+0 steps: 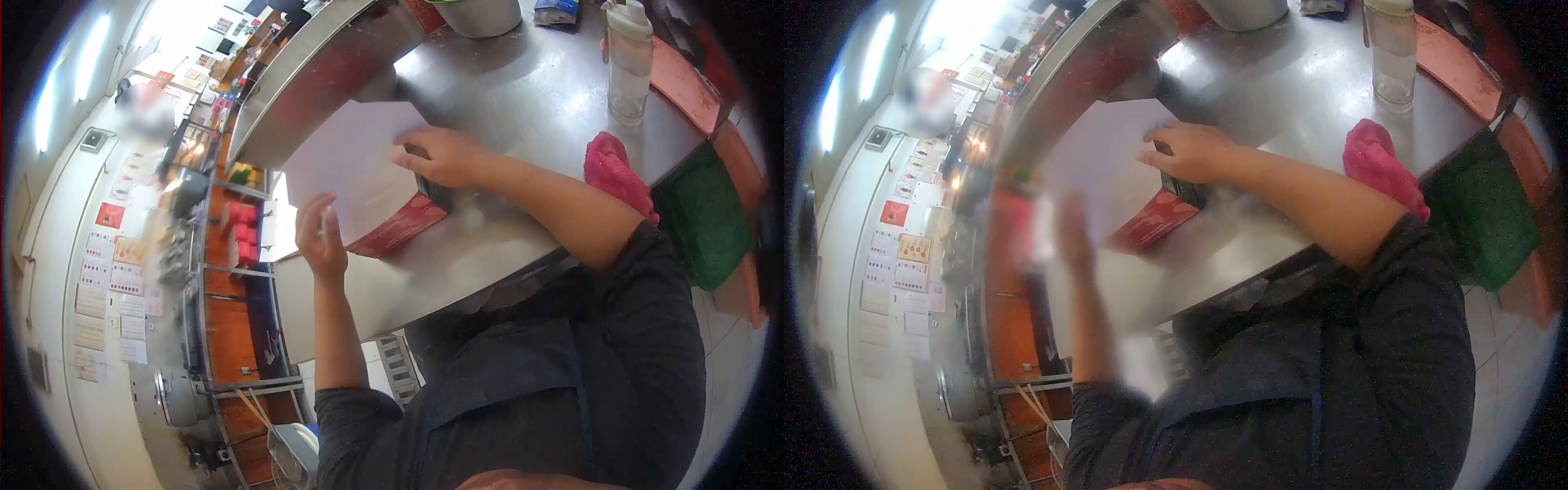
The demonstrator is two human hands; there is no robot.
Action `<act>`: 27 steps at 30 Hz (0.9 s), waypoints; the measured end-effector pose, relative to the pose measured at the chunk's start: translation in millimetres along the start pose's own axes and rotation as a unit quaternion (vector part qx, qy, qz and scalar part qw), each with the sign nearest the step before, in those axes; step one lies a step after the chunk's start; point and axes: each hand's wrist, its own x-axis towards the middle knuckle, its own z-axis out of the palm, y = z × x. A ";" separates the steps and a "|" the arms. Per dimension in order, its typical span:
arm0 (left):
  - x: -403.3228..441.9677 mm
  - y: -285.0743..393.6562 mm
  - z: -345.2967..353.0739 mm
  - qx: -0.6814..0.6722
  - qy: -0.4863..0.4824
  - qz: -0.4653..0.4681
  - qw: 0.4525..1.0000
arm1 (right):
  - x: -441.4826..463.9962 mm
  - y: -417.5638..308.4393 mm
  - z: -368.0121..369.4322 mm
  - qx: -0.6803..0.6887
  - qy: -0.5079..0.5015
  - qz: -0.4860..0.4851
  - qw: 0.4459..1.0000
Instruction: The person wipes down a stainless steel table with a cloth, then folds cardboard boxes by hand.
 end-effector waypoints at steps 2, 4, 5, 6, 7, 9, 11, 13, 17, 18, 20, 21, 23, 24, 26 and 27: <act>-12.7 -1.3 -2.4 0.002 0.019 0.059 0.998 | -4.8 -8.3 3.6 0.006 0.004 -0.003 1.000; -29.5 -27.6 9.0 -0.010 -0.022 0.022 0.999 | -7.0 -10.7 13.9 0.003 -0.001 0.006 1.000; -39.1 -43.4 17.6 -0.017 -0.042 0.003 0.999 | -8.7 -7.6 21.9 -0.004 -0.007 0.017 1.000; -42.4 -48.2 25.5 -0.081 -0.023 -0.027 0.996 | -10.1 -4.2 28.9 -0.011 -0.010 0.030 0.999; -43.3 -54.3 30.3 -0.094 -0.020 -0.040 0.995 | -9.1 1.2 33.5 0.003 -0.007 0.000 1.000; -37.2 -55.3 38.0 -0.112 -0.018 -0.064 0.991 | -3.3 10.8 34.6 0.027 0.003 -0.058 0.998; -30.1 -52.6 44.1 -0.106 -0.025 -0.087 0.990 | 1.1 15.4 28.2 0.027 -0.003 -0.037 0.999; -17.6 -51.4 46.1 -0.075 -0.039 -0.078 0.993 | 1.8 13.8 21.1 0.011 -0.002 -0.011 1.000; -6.9 -55.3 53.7 -0.053 -0.037 -0.050 0.997 | 3.0 8.1 11.5 0.008 0.007 0.027 1.000; -6.6 -55.7 57.6 -0.066 -0.030 -0.056 0.996 | 4.0 9.3 9.7 0.001 0.011 0.029 1.000; -13.5 -57.2 64.7 -0.071 -0.006 -0.059 0.996 | 6.8 12.2 7.5 -0.033 0.019 0.025 0.999; -16.1 -58.8 68.1 -0.073 0.006 -0.061 0.995 | 8.6 13.9 5.9 -0.060 0.023 0.020 0.998; -16.2 -59.9 68.5 -0.062 -0.005 -0.073 0.995 | 9.1 14.8 4.5 -0.059 0.032 0.009 0.998; -16.6 -57.8 65.7 -0.055 -0.010 -0.081 0.995 | 9.7 14.2 5.2 -0.057 0.035 0.002 0.998; -17.7 -51.8 63.3 -0.089 -0.004 -0.085 0.992 | 12.9 17.0 6.3 -0.057 0.049 0.012 0.997; -17.9 -49.5 62.6 -0.106 -0.002 -0.086 0.991 | 14.3 19.7 6.8 -0.057 0.058 0.017 0.997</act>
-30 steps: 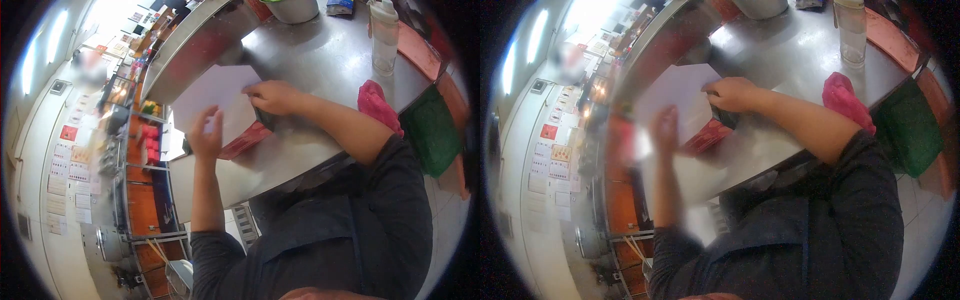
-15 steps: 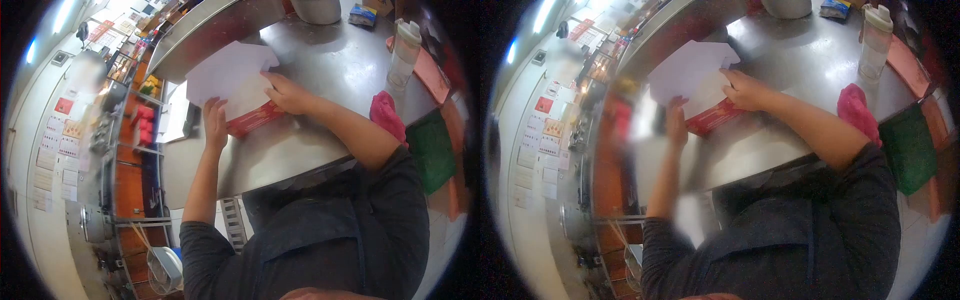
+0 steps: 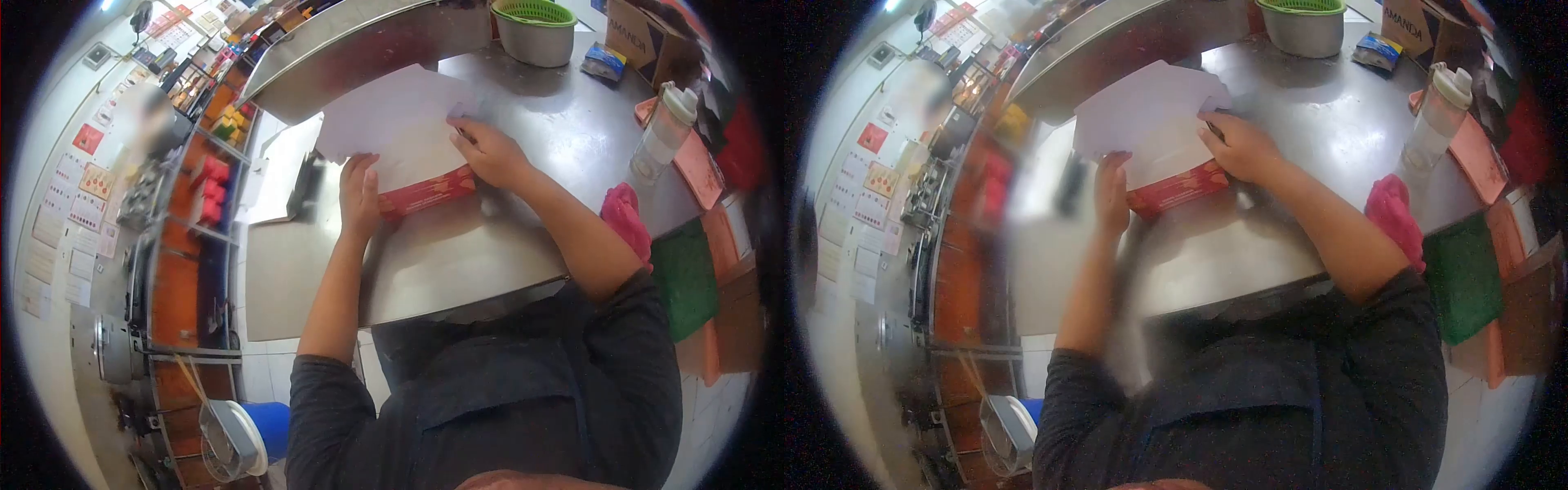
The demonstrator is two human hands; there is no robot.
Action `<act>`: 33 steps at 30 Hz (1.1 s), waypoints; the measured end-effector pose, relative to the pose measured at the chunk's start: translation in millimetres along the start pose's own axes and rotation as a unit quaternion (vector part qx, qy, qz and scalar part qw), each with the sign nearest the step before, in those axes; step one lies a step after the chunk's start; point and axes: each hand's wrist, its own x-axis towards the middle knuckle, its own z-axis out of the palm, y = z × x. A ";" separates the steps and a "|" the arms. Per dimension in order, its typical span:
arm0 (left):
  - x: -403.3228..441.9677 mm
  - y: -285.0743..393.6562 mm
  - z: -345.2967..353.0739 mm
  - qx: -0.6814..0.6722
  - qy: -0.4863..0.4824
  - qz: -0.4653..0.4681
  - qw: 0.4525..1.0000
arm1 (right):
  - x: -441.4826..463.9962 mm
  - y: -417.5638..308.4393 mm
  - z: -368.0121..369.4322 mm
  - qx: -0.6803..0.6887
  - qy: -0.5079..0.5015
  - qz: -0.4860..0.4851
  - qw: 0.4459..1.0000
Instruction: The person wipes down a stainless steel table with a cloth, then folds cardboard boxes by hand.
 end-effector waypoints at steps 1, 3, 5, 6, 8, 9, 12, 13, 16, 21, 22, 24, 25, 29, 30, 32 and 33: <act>-1.4 2.0 -1.2 -0.013 0.007 0.011 1.000 | 1.8 2.9 0.6 0.022 0.017 0.007 1.000; -3.9 3.2 -0.9 -0.040 0.018 0.036 0.998 | 6.4 8.2 -2.6 0.065 0.052 0.023 0.996; -6.2 -4.7 2.8 -0.067 0.046 -0.015 0.997 | 9.7 13.4 -12.1 0.070 0.051 0.044 0.995; -8.1 -10.3 5.6 -0.081 0.059 -0.040 0.994 | 10.4 13.7 -15.6 0.072 0.051 0.055 0.995; -9.0 -17.7 16.6 -0.179 0.051 -0.124 0.975 | 10.7 14.3 -16.6 0.060 0.056 0.052 0.995; -8.7 -20.2 20.8 -0.226 0.046 -0.164 0.959 | 11.5 15.0 -16.5 0.055 0.059 0.051 0.995; -6.3 -12.8 20.8 -0.285 0.038 -0.217 0.933 | 14.8 23.6 -9.7 0.043 0.081 0.067 0.994; -6.2 -7.7 19.5 -0.287 0.037 -0.229 0.929 | 15.2 27.3 -8.3 0.043 0.089 0.062 0.993; -5.2 3.4 15.9 -0.291 0.037 -0.243 0.925 | 16.0 29.1 -8.2 0.042 0.089 0.070 0.993; -3.4 -4.7 19.2 -0.259 0.028 -0.207 0.943 | 16.8 21.9 -14.2 0.112 0.010 0.169 0.979; -3.7 -4.5 19.2 -0.259 0.027 -0.208 0.943 | 16.6 20.7 -14.9 0.110 0.008 0.171 0.979; -3.7 -4.3 18.8 -0.257 0.026 -0.211 0.943 | 17.4 18.1 -16.4 0.105 0.006 0.175 0.979; -2.7 -5.3 20.3 -0.232 0.033 -0.182 0.955 | 18.5 21.2 -13.2 0.115 0.035 0.145 0.982; -4.4 -15.4 25.6 -0.168 0.042 -0.118 0.978 | 18.4 25.1 -8.7 0.136 0.075 0.069 0.986; -4.7 -14.7 24.5 -0.160 0.040 -0.114 0.980 | 17.0 20.8 -11.8 0.135 0.065 0.061 0.987; -5.0 -9.3 19.3 -0.142 0.015 -0.126 0.982 | 12.2 14.3 -15.3 0.090 0.048 0.059 0.993; -4.4 -4.6 15.7 -0.133 0.003 -0.133 0.982 | 12.2 12.3 -16.6 0.067 0.040 0.058 0.995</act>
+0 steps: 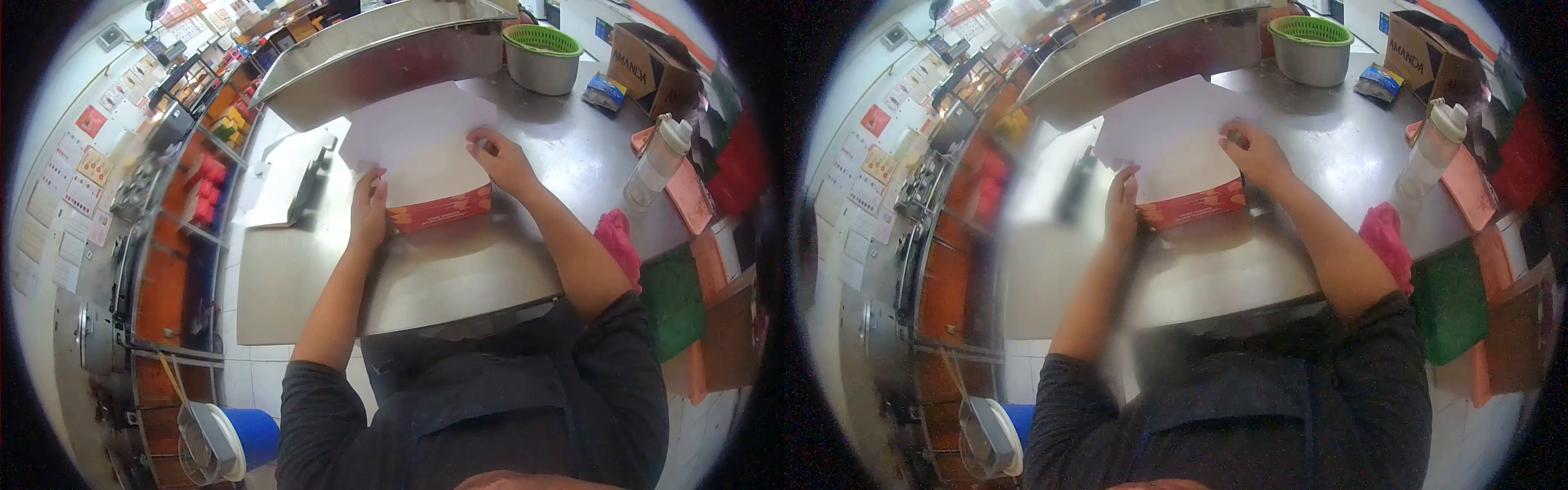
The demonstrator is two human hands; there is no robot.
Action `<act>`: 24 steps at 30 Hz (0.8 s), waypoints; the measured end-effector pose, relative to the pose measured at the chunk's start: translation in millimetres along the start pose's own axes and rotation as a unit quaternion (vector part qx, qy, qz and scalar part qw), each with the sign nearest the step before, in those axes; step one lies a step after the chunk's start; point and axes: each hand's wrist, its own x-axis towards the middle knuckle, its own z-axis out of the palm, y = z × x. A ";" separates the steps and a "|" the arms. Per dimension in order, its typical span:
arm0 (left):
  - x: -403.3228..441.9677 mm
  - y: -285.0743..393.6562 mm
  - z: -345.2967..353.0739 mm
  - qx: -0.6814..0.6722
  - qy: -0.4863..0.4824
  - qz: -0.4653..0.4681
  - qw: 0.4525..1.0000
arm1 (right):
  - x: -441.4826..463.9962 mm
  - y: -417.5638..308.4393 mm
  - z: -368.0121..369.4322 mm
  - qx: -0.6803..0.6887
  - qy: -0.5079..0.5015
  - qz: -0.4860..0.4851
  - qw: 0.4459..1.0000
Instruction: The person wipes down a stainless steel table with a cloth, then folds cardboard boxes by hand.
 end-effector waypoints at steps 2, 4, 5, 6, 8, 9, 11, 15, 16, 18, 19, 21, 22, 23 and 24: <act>-1.7 8.4 2.1 -0.030 0.013 -0.034 0.999 | 3.2 6.0 2.5 0.012 0.002 0.014 1.000; -1.3 8.2 3.0 -0.031 0.033 -0.035 0.998 | 6.8 14.6 5.1 0.035 0.008 0.021 0.999; 0.0 5.2 3.4 -0.017 0.047 -0.021 0.999 | 7.6 15.8 5.8 0.052 0.012 0.021 0.998; 1.2 2.1 3.7 -0.002 0.061 -0.007 0.998 | 8.2 17.2 6.6 0.069 0.015 0.022 0.997; 6.8 2.0 -14.8 -0.044 0.124 -0.025 0.991 | 6.3 17.6 7.7 0.152 0.035 0.010 0.988; 10.5 5.7 -30.1 -0.068 0.161 -0.032 0.984 | 8.0 13.9 6.6 0.191 0.040 -0.001 0.981; 21.5 8.9 -65.6 0.073 0.194 0.005 0.978 | 8.2 11.8 3.9 0.143 0.042 -0.015 0.989; 40.3 -32.9 -140.4 0.437 0.182 0.104 0.875 | 5.1 12.6 0.9 0.047 0.033 -0.024 0.998; 41.3 -54.4 -157.0 0.485 0.166 0.055 0.857 | 4.2 10.2 0.0 0.032 0.029 -0.026 0.999; 40.0 -86.6 -176.4 0.517 0.121 -0.055 0.846 | 1.6 3.8 -2.0 0.007 0.023 -0.030 0.999; 37.1 -93.5 -181.7 0.499 0.092 -0.114 0.854 | 1.5 5.0 -1.5 0.014 0.026 -0.043 0.999; 33.8 -85.7 -186.2 0.474 0.030 -0.187 0.860 | 1.5 5.6 -1.7 0.027 0.035 -0.069 0.997; 31.6 -82.2 -188.2 0.468 -0.004 -0.201 0.860 | 1.2 6.6 -2.5 0.014 0.031 -0.069 0.997; 31.4 -81.9 -189.7 0.461 -0.038 -0.216 0.860 | -0.3 3.1 -4.7 0.000 0.027 -0.069 0.997; 32.0 -94.5 -189.9 0.470 0.004 -0.160 0.868 | -1.1 0.2 -6.7 -0.015 0.022 -0.068 0.997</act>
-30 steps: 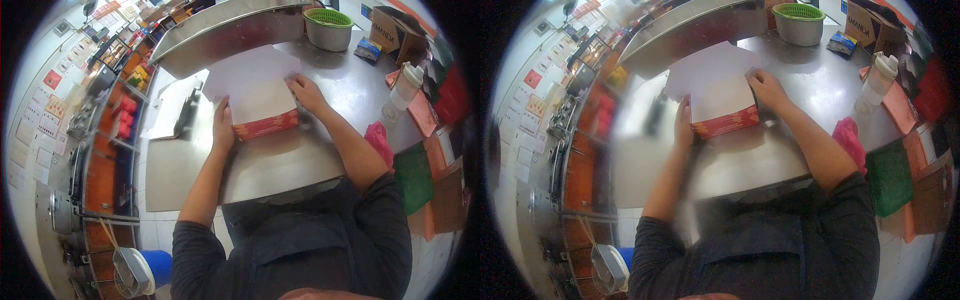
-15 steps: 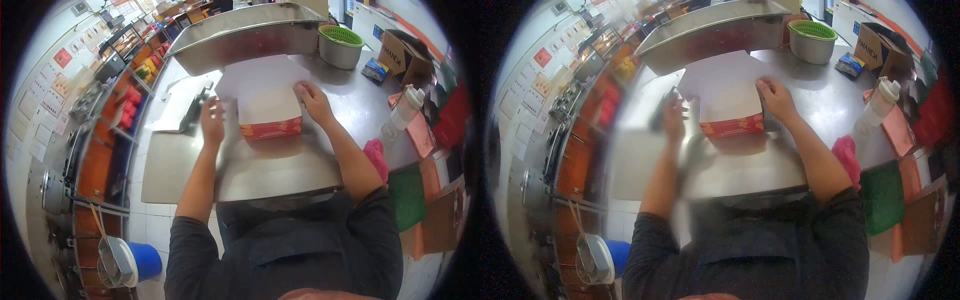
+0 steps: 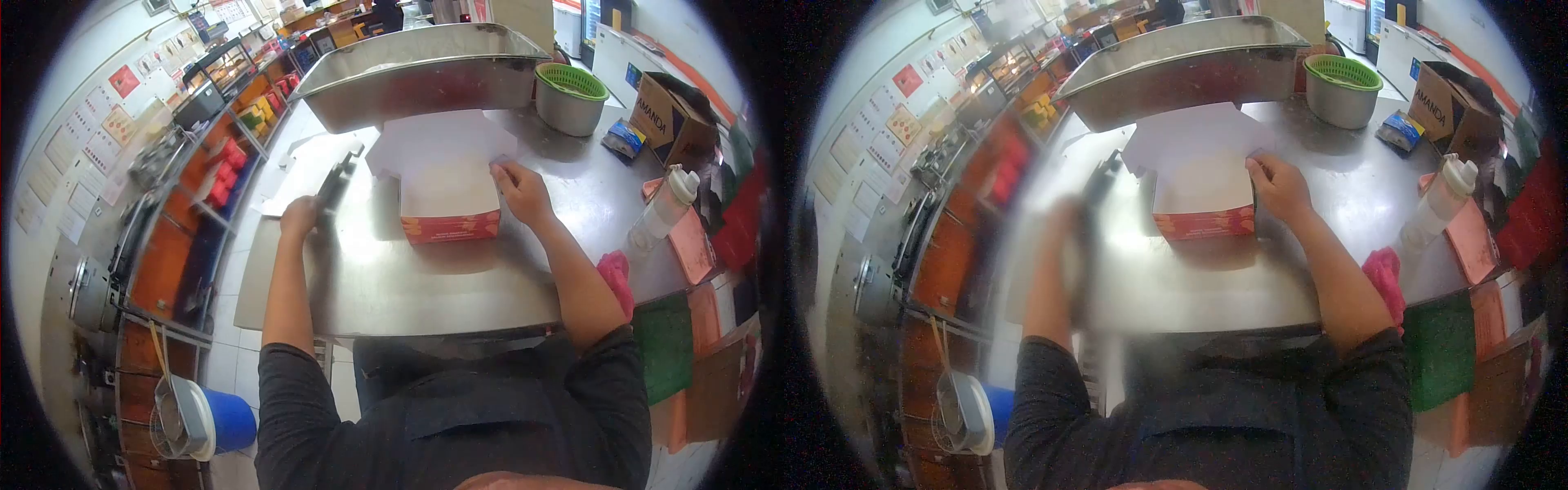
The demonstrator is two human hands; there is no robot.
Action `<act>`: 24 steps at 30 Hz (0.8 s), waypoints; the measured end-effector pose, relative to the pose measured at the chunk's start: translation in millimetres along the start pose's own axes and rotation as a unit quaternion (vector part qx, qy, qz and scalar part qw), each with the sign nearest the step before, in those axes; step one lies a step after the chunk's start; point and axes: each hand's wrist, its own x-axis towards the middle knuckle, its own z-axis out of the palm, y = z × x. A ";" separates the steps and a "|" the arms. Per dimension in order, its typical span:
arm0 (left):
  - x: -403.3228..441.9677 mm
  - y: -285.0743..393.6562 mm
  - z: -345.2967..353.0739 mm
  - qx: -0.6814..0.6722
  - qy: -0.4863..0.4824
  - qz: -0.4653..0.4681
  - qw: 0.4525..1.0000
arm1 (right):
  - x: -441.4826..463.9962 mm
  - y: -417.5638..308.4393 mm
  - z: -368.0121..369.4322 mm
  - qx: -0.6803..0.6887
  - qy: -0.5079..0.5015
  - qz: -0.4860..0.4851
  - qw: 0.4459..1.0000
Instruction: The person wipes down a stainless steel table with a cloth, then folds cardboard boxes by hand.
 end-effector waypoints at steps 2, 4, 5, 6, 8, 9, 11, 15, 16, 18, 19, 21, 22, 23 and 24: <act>4.0 -5.3 -8.1 -0.123 -0.032 -0.064 0.990 | -0.8 -3.1 -1.6 0.008 -0.005 0.007 1.000; 5.9 -6.5 -16.5 -0.218 -0.060 -0.111 0.968 | -2.4 -7.7 -3.0 0.004 -0.010 0.009 1.000; 16.0 -19.5 -13.5 -0.250 -0.073 -0.125 0.957 | -3.7 -13.3 -4.6 -0.004 -0.010 0.006 1.000; 21.8 -30.6 -10.0 -0.283 -0.084 -0.138 0.945 | -4.5 -16.1 -5.2 -0.011 -0.010 0.003 1.000; 26.0 -45.1 -4.6 -0.312 -0.061 -0.118 0.941 | -4.8 -15.5 -4.3 -0.005 -0.013 0.009 1.000; 27.7 -49.1 -4.9 -0.325 -0.050 -0.107 0.938 | -4.1 -15.1 -3.9 -0.001 -0.014 0.012 1.000; 24.0 -55.4 -9.7 -0.316 -0.046 -0.061 0.946 | -2.1 -14.8 -6.9 -0.021 -0.029 0.005 0.999; 21.8 -50.5 -12.7 -0.361 -0.062 -0.136 0.921 | -1.9 -10.7 -6.8 -0.045 -0.034 -0.006 0.998; 20.4 -51.4 -13.3 -0.331 -0.046 -0.109 0.936 | -2.3 -10.2 -6.2 -0.037 -0.033 -0.004 0.999; 21.0 -61.2 -11.1 -0.246 -0.016 -0.046 0.968 | -3.6 -12.1 -4.2 -0.020 -0.031 -0.001 0.999; 21.8 -65.5 -9.9 -0.189 0.001 -0.012 0.982 | -3.7 -12.2 -3.3 -0.026 -0.030 0.002 0.999; 36.3 -85.6 4.6 -0.056 0.028 0.050 0.997 | -3.3 -11.3 -3.1 -0.037 -0.027 0.007 0.999; 37.2 -87.5 4.7 -0.004 0.044 0.067 0.997 | -3.5 -10.5 -3.4 -0.043 -0.026 0.001 0.999; 30.4 -70.3 -6.7 0.016 0.065 0.055 0.996 | -3.6 -8.9 -3.6 -0.049 -0.025 -0.006 0.998; 29.1 -62.4 -10.1 0.032 0.102 0.057 0.993 | -2.7 -7.2 -3.7 -0.055 -0.025 -0.016 0.998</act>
